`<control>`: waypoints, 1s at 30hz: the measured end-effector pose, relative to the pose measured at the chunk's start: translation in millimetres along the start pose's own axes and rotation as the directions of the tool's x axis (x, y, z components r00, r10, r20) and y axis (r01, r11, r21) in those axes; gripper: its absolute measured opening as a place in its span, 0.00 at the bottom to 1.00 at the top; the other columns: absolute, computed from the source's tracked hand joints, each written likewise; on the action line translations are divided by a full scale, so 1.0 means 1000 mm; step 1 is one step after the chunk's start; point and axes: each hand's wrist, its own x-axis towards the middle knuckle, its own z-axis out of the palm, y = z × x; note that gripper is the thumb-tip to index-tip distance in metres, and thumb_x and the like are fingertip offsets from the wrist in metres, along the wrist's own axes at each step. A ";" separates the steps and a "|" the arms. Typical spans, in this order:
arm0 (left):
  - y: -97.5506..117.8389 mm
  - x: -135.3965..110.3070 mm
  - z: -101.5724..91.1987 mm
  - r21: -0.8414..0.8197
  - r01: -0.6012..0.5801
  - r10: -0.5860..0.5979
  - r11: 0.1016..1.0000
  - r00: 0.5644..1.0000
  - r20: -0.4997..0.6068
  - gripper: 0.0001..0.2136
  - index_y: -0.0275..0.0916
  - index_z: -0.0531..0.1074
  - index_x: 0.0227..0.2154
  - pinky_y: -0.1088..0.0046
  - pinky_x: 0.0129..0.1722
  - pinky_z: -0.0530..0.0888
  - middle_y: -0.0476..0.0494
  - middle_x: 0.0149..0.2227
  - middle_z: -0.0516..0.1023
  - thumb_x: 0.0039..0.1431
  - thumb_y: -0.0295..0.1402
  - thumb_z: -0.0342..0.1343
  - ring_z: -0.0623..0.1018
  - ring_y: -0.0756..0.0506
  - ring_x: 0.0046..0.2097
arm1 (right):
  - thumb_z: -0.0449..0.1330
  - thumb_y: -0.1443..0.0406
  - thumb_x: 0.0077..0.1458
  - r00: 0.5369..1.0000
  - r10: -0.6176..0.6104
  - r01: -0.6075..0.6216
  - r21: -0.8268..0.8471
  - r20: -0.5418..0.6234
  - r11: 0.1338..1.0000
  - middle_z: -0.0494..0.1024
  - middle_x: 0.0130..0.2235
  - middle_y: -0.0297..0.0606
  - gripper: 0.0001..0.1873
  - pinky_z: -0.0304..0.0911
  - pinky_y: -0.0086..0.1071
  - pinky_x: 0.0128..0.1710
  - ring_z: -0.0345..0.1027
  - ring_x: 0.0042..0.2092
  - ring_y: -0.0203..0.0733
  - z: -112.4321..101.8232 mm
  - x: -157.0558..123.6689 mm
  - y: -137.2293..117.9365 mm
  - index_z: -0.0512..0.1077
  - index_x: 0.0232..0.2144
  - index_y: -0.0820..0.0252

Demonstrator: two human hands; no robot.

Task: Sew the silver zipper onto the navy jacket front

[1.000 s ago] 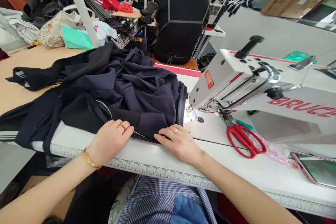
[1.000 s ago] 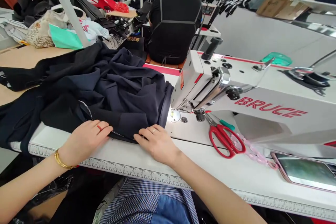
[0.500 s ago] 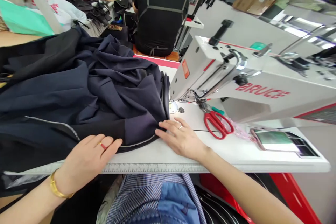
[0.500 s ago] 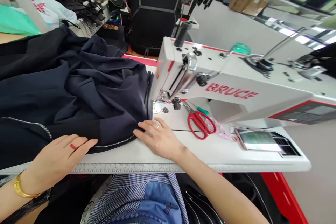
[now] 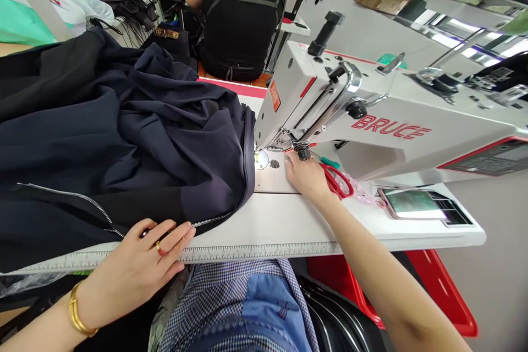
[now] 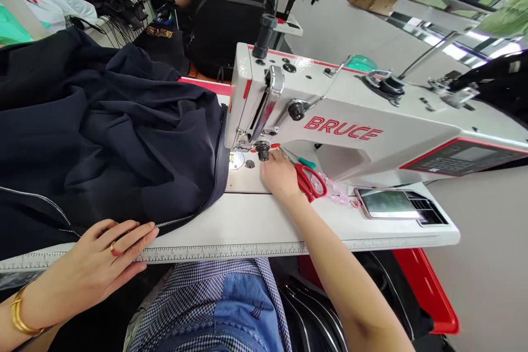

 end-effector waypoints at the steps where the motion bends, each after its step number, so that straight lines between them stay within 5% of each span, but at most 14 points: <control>1: 0.001 0.000 -0.001 -0.004 0.008 -0.008 1.000 1.000 0.023 0.16 0.40 0.66 0.49 0.57 0.44 0.62 0.44 0.50 0.70 0.59 0.36 0.47 0.69 0.40 0.45 | 0.47 0.64 0.58 1.000 0.002 -0.002 0.011 0.010 1.000 0.70 0.41 0.44 0.13 0.56 0.29 0.34 0.64 0.41 0.45 -0.002 0.000 0.000 0.67 0.41 0.62; 6: -0.003 -0.001 -0.009 -0.020 -0.014 0.016 1.000 0.998 0.065 0.19 0.38 0.63 0.52 0.58 0.46 0.63 0.44 0.54 0.66 0.59 0.36 0.46 0.68 0.40 0.48 | 0.44 0.62 0.59 0.995 0.096 -0.097 0.028 0.029 0.995 0.69 0.42 0.52 0.17 0.57 0.33 0.34 0.63 0.42 0.51 -0.004 0.006 -0.002 0.67 0.40 0.69; 13: -0.010 0.000 -0.013 -0.058 -0.050 0.054 0.997 0.996 0.066 0.19 0.35 0.63 0.52 0.62 0.48 0.64 0.43 0.53 0.67 0.58 0.33 0.47 0.67 0.41 0.49 | 0.49 0.61 0.57 0.987 0.058 -0.077 0.122 0.153 0.990 0.69 0.44 0.49 0.17 0.58 0.35 0.38 0.63 0.45 0.51 -0.010 0.011 -0.005 0.66 0.44 0.64; 20: -0.006 0.024 -0.019 -0.037 -0.043 0.049 0.998 0.980 0.192 0.19 0.37 0.65 0.50 0.65 0.43 0.66 0.44 0.55 0.65 0.56 0.38 0.49 0.67 0.43 0.47 | 0.57 0.60 0.50 0.905 0.116 -0.229 0.240 0.409 0.943 0.72 0.27 0.40 0.10 0.59 0.31 0.27 0.66 0.30 0.43 -0.020 0.042 0.010 0.69 0.24 0.63; 28: -0.013 0.022 -0.025 -0.074 0.018 0.002 0.997 0.963 0.268 0.19 0.41 0.64 0.50 0.62 0.42 0.65 0.47 0.57 0.61 0.56 0.38 0.50 0.65 0.41 0.50 | 0.58 0.56 0.46 0.831 0.208 -0.396 0.288 0.516 0.872 0.72 0.30 0.40 0.14 0.58 0.34 0.28 0.66 0.30 0.41 -0.018 0.049 0.021 0.69 0.25 0.63; 30: -0.014 0.020 -0.024 -0.086 0.032 -0.007 0.996 0.962 0.273 0.18 0.42 0.64 0.50 0.62 0.43 0.65 0.47 0.57 0.61 0.56 0.38 0.50 0.65 0.41 0.50 | 0.63 0.57 0.41 0.857 0.164 -0.365 0.349 0.489 0.863 0.72 0.27 0.38 0.13 0.59 0.33 0.27 0.66 0.28 0.41 -0.012 0.047 0.024 0.69 0.25 0.61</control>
